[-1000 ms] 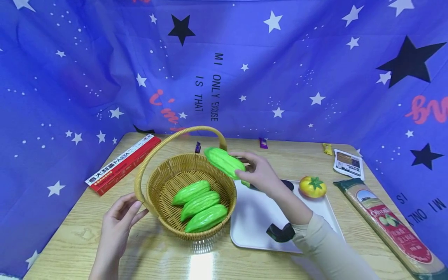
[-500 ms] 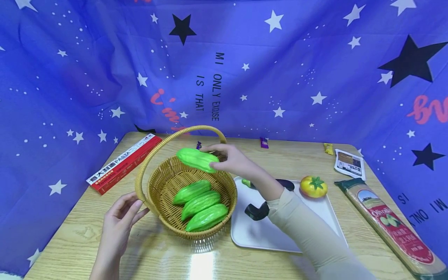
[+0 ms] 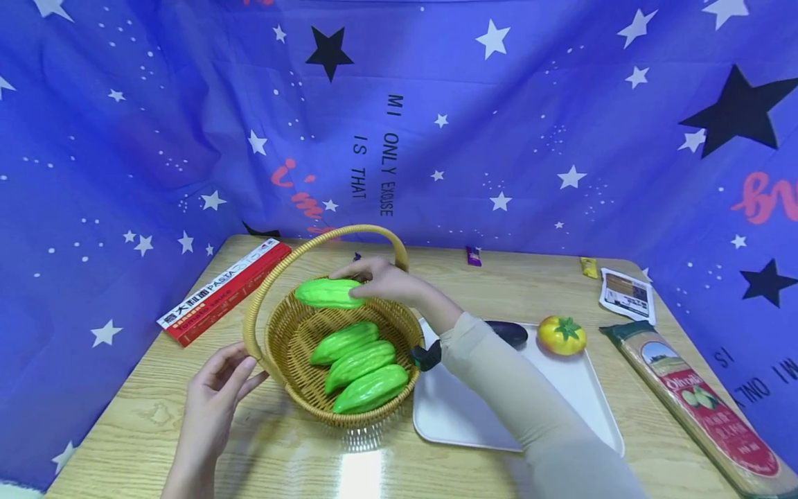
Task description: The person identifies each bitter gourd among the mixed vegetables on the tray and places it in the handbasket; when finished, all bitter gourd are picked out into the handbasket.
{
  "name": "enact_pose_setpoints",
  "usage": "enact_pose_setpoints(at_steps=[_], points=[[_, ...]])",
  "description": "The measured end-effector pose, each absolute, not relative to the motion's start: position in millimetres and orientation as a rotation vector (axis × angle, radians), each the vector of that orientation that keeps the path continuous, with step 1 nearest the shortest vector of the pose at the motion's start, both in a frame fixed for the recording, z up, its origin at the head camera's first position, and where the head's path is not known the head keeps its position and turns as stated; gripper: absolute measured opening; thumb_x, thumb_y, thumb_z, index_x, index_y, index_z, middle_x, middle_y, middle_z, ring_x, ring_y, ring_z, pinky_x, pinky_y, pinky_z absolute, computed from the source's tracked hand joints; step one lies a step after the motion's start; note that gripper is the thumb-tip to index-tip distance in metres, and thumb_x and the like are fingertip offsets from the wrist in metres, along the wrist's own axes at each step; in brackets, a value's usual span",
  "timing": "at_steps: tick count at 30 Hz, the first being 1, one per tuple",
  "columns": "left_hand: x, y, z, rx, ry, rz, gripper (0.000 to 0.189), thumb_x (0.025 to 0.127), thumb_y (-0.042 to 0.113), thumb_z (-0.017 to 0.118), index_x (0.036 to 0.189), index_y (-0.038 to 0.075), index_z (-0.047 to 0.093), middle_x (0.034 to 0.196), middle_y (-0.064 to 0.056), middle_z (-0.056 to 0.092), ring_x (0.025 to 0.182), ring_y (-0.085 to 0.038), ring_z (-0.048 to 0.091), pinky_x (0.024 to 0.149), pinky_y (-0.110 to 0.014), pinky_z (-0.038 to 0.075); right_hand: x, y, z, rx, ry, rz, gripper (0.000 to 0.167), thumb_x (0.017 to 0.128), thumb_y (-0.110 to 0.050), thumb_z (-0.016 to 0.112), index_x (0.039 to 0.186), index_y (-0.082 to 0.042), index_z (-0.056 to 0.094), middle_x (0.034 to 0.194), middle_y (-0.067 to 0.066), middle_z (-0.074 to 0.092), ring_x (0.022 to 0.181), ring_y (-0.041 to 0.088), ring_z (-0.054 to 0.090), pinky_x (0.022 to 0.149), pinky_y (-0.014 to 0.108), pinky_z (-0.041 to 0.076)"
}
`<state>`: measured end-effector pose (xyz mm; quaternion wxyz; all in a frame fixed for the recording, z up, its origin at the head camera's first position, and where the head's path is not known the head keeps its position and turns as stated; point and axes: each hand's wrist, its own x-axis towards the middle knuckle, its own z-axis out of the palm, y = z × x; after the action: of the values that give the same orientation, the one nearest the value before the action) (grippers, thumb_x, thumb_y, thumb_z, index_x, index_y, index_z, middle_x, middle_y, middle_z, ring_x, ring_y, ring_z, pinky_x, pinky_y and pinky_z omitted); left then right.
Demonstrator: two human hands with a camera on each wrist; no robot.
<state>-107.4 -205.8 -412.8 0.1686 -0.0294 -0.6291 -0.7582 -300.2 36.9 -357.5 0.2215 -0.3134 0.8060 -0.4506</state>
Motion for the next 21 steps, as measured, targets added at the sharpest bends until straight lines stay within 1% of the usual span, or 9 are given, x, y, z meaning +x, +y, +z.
enact_pose_setpoints(at_steps=[3,5,8,10,12,14,16,19,21], points=[[-107.7,-205.8,-413.6,-0.091,-1.796,-2.148,0.020,0.093,-0.005,0.051,0.109,0.002,0.061,0.100,0.000,0.065,0.093,-0.007,0.064,0.080,-0.029,0.062,-306.6,29.5,-363.1,-0.851,2.211,-1.221,0.041,0.089,-0.007,0.058,0.127,-0.022,0.059,0.133,0.001,0.056,0.063,0.012,0.036,0.063,0.027,0.041],[-107.9,-205.9,-414.1,-0.095,-1.793,-2.147,0.020,0.093,-0.006,0.051,0.109,0.001,0.061,0.100,-0.001,0.065,0.093,-0.007,0.064,0.080,-0.029,0.062,-310.7,25.4,-366.1,-0.848,2.223,-1.201,0.039,0.089,-0.008,0.056,0.126,-0.021,0.060,0.134,0.001,0.056,0.065,0.010,0.039,0.067,0.027,0.043],[-108.4,-206.2,-414.8,-0.106,-1.789,-2.149,0.020,0.093,-0.006,0.050,0.109,0.001,0.061,0.100,-0.001,0.065,0.093,-0.007,0.064,0.080,-0.029,0.062,-316.4,21.1,-372.8,-0.853,2.208,-1.192,0.039,0.090,-0.008,0.055,0.127,-0.019,0.060,0.139,0.002,0.053,0.102,0.013,0.056,0.093,0.030,0.049],[-108.6,-206.5,-415.1,-0.117,-1.785,-2.151,0.020,0.093,-0.006,0.050,0.109,0.001,0.061,0.100,-0.001,0.064,0.093,-0.007,0.064,0.080,-0.029,0.062,-319.4,19.2,-378.2,-0.861,2.205,-1.177,0.038,0.091,-0.008,0.053,0.128,-0.016,0.059,0.140,0.003,0.052,0.131,0.015,0.044,0.111,0.034,0.042],[-108.8,-206.8,-415.4,-0.129,-1.781,-2.152,0.020,0.093,-0.006,0.050,0.110,0.000,0.060,0.101,-0.002,0.064,0.094,-0.007,0.064,0.080,-0.029,0.062,-321.3,17.2,-384.1,-0.870,2.201,-1.157,0.038,0.092,-0.007,0.051,0.129,-0.014,0.058,0.140,0.004,0.052,0.135,0.018,0.041,0.114,0.036,0.039],[-108.8,-207.1,-415.5,-0.134,-1.777,-2.154,0.021,0.093,-0.006,0.050,0.110,0.000,0.060,0.101,-0.003,0.064,0.094,-0.008,0.064,0.080,-0.029,0.062,-323.2,15.0,-391.0,-0.889,2.195,-1.126,0.039,0.092,-0.006,0.049,0.129,-0.012,0.057,0.138,0.006,0.053,0.107,0.017,0.058,0.097,0.031,0.050],[-108.7,-207.3,-415.5,-0.132,-1.776,-2.155,0.021,0.093,-0.006,0.050,0.109,0.000,0.061,0.101,-0.003,0.065,0.094,-0.008,0.064,0.080,-0.029,0.062,-324.2,12.5,-397.4,-0.912,2.193,-1.078,0.040,0.091,-0.004,0.047,0.130,-0.011,0.057,0.136,0.006,0.055,0.071,0.011,0.051,0.074,0.023,0.049],[-108.7,-207.5,-415.2,-0.115,-1.783,-2.153,0.020,0.093,-0.006,0.050,0.109,0.001,0.061,0.101,-0.001,0.065,0.094,-0.008,0.064,0.080,-0.029,0.062,-325.2,9.0,-405.9,-0.941,2.169,-1.011,0.042,0.089,0.001,0.045,0.129,-0.008,0.057,0.134,0.009,0.056,0.055,0.007,0.025,0.055,0.021,0.033],[-108.9,-207.7,-414.9,-0.107,-1.791,-2.149,0.020,0.093,-0.005,0.050,0.110,0.000,0.060,0.100,-0.001,0.065,0.094,-0.008,0.064,0.080,-0.029,0.062,-325.0,7.2,-409.1,-0.956,2.157,-0.967,0.043,0.089,0.004,0.043,0.128,-0.007,0.057,0.134,0.010,0.057,0.052,0.005,0.026,0.051,0.018,0.032]])
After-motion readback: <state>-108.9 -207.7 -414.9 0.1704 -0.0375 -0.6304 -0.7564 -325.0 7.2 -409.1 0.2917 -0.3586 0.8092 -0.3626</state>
